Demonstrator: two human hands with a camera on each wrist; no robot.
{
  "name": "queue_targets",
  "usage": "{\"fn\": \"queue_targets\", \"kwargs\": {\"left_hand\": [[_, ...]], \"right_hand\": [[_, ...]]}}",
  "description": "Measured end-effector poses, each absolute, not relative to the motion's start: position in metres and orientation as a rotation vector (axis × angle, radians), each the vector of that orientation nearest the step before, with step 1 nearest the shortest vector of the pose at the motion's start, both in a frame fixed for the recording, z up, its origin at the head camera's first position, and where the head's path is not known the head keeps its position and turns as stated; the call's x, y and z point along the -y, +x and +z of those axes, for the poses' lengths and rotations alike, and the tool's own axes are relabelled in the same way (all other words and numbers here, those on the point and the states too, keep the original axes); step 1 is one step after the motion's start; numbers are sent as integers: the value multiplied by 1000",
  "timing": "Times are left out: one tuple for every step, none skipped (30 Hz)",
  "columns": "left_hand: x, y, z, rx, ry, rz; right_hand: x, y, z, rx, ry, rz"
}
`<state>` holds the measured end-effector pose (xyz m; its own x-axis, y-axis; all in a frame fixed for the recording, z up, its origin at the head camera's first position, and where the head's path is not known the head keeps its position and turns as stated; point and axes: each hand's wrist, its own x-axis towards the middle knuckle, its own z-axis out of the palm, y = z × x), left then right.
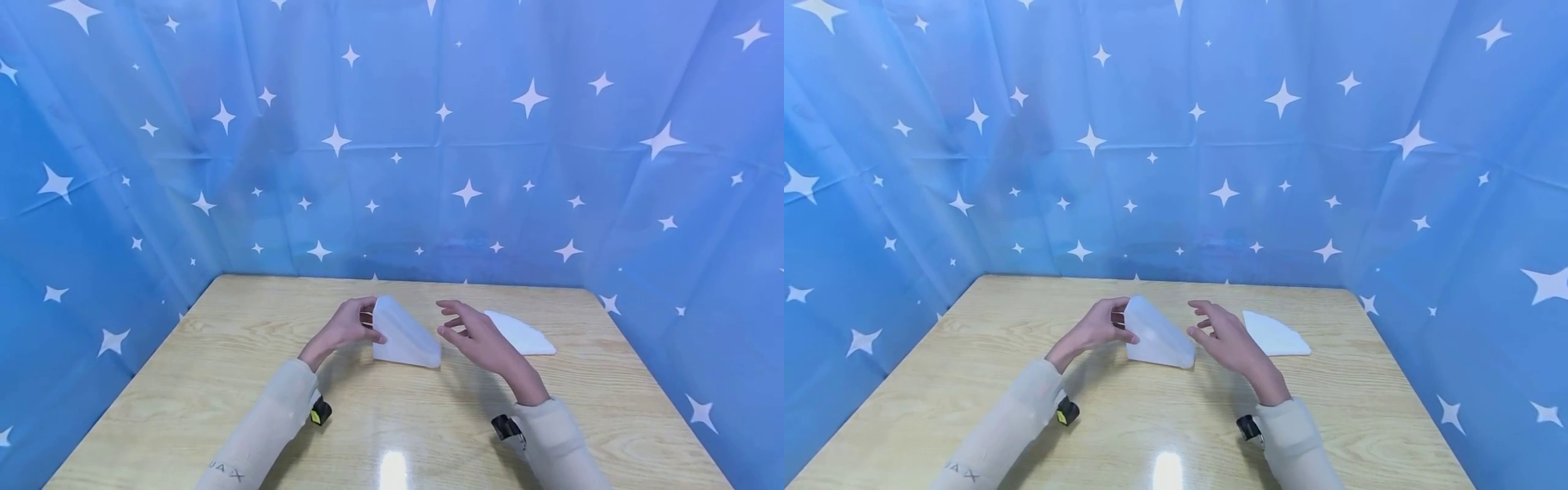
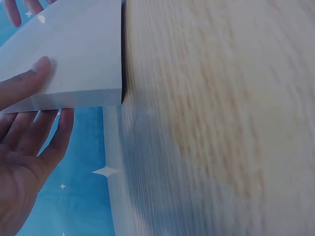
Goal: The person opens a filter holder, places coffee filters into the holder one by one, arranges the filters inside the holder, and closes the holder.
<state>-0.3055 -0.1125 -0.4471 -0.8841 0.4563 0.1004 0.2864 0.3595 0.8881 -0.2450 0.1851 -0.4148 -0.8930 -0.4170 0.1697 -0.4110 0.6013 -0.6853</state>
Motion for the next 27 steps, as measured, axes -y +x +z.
{"fn": "queue_targets", "kwargs": {"left_hand": [[113,-306,-447,-2445,682,1546],[113,-306,-447,-2439,687,1541],[114,-305,-447,-2433,688,1537],[115,-305,-447,-2429,686,1531],[115,-304,-446,-2425,679,1527],[115,-303,-446,-2424,671,1521],[115,-303,-446,-2420,668,1520],[115,-302,-446,-2420,664,1518],[116,-301,-446,-2422,662,1514],[116,-300,-446,-2423,661,1510],[116,-300,-446,-2423,666,1507],[116,-300,-447,-2426,671,1503],[116,-300,-447,-2425,677,1502],[116,-300,-448,-2425,678,1501],[116,-299,-448,-2426,681,1500],[116,-299,-449,-2425,681,1502],[116,-299,-449,-2426,683,1504],[116,-299,-450,-2426,683,1506],[116,-299,-450,-2426,682,1508],[117,-299,-450,-2429,682,1508],[117,-299,-450,-2431,681,1506],[117,-299,-450,-2434,679,1503],[117,-299,-450,-2435,676,1499],[117,-299,-450,-2438,676,1494],[117,-299,-449,-2442,676,1489],[117,-299,-449,-2444,675,1484],[117,-299,-449,-2447,680,1477]], "right_hand": [[-185,-246,-415,-2802,-728,-1198],[-184,-246,-415,-2798,-733,-1201],[-183,-247,-416,-2796,-739,-1205],[-182,-247,-416,-2793,-745,-1209],[-181,-247,-416,-2788,-748,-1213],[-180,-247,-417,-2783,-753,-1219],[-179,-248,-417,-2780,-757,-1223],[-177,-248,-417,-2776,-761,-1226],[-176,-247,-416,-2774,-763,-1227],[-175,-248,-416,-2773,-764,-1225],[-173,-248,-416,-2774,-767,-1223],[-172,-248,-416,-2779,-772,-1215],[-171,-248,-415,-2783,-777,-1208],[-170,-248,-415,-2787,-781,-1203],[-169,-248,-415,-2791,-787,-1199],[-167,-248,-415,-2796,-795,-1197],[-166,-249,-414,-2798,-802,-1196],[-165,-249,-414,-2802,-810,-1194],[-163,-249,-414,-2801,-817,-1202],[-161,-249,-413,-2799,-823,-1209],[-159,-249,-413,-2797,-829,-1214],[-158,-249,-413,-2798,-833,-1216],[-156,-249,-413,-2799,-837,-1219],[-154,-249,-413,-2803,-843,-1220],[-152,-248,-413,-2807,-846,-1221],[-150,-248,-413,-2813,-850,-1216],[-148,-248,-413,-2825,-857,-1207]]}}
